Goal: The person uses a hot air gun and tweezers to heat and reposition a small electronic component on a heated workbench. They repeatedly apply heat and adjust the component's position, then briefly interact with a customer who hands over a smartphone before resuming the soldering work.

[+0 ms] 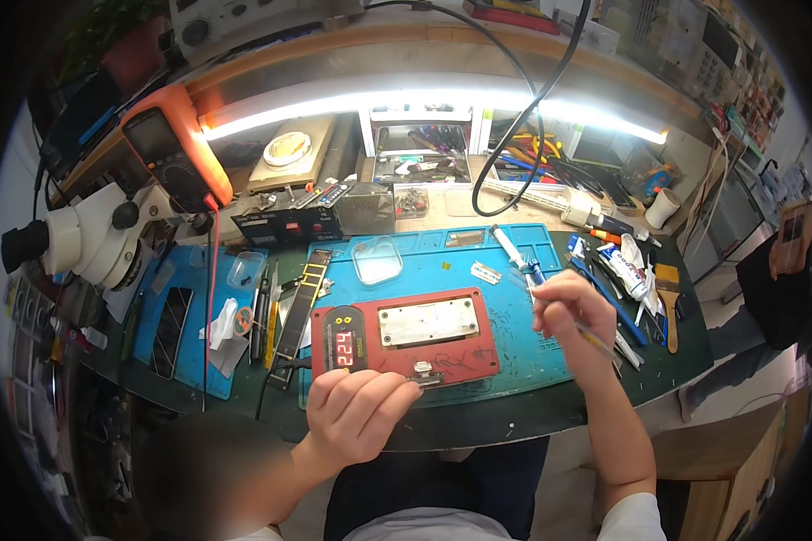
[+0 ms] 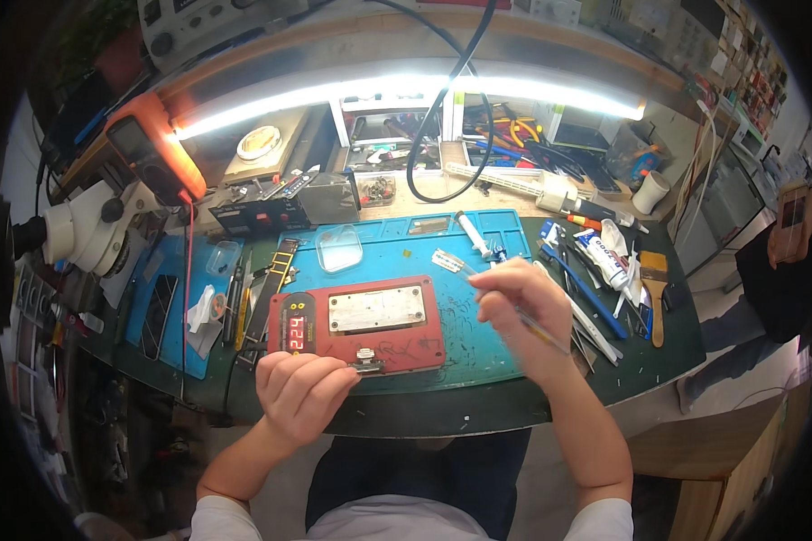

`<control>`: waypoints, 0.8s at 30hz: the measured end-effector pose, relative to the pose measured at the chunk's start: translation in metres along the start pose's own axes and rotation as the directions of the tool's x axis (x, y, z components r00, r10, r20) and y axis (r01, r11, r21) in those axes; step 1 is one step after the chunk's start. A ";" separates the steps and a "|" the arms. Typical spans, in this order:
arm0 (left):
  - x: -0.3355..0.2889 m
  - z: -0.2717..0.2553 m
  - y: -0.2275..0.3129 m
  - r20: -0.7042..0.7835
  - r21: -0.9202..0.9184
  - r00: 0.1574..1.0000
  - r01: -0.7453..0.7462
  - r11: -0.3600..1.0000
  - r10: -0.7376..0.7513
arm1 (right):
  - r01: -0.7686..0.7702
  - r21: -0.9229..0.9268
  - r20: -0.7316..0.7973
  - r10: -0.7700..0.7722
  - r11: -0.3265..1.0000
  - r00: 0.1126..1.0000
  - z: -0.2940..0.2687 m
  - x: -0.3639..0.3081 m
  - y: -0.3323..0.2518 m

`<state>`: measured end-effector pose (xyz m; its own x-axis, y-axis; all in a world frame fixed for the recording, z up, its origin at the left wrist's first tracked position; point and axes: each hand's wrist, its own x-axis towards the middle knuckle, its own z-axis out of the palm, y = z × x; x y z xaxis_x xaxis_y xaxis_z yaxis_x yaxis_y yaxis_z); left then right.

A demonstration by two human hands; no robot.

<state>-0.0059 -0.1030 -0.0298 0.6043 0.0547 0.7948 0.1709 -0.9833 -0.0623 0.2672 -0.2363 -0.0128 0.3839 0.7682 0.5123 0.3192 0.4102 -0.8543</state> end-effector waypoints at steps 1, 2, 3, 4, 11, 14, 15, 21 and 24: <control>0.000 0.000 -0.002 -0.002 0.012 1.000 -0.010 1.000 0.010 | 0.031 -0.056 0.020 -0.030 0.998 0.999 0.005 -0.007 -0.002; 0.001 0.000 -0.005 -0.003 0.023 1.000 -0.019 1.000 0.019 | 0.063 -0.112 0.041 -0.059 0.992 0.997 0.009 -0.010 -0.005; -0.001 -0.004 -0.008 0.008 0.040 1.000 -0.021 0.999 0.021 | 0.229 -0.210 0.187 -0.191 0.950 0.964 0.013 -0.006 -0.012; -0.002 -0.005 -0.011 0.017 0.052 1.000 -0.025 0.998 0.024 | 0.307 -0.268 0.278 -0.232 0.913 0.932 0.020 -0.007 -0.021; -0.003 0.000 -0.012 0.007 0.072 0.998 -0.057 0.996 0.056 | 0.614 -0.346 0.451 -0.448 0.709 0.772 0.042 -0.023 -0.015; -0.003 -0.001 -0.012 0.004 0.070 0.999 -0.052 0.996 0.051 | 0.639 -0.370 0.468 -0.459 0.674 0.755 0.045 -0.021 -0.013; -0.003 0.000 -0.012 0.000 0.070 0.999 -0.051 0.996 0.051 | 0.639 -0.376 0.468 -0.458 0.671 0.756 0.045 -0.021 -0.013; -0.003 0.000 -0.013 -0.002 0.070 0.999 -0.053 0.996 0.053 | 0.652 -0.400 0.486 -0.454 0.644 0.747 0.045 -0.020 -0.013; -0.003 0.000 -0.012 -0.005 0.068 0.999 -0.049 0.996 0.050 | 0.654 -0.403 0.496 -0.448 0.640 0.744 0.045 -0.019 -0.013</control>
<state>-0.0098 -0.0909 -0.0316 0.6084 0.0049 0.7936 0.1935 -0.9707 -0.1423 0.2169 -0.2347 -0.0151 -0.2871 0.6311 0.7206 0.8047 0.5670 -0.1759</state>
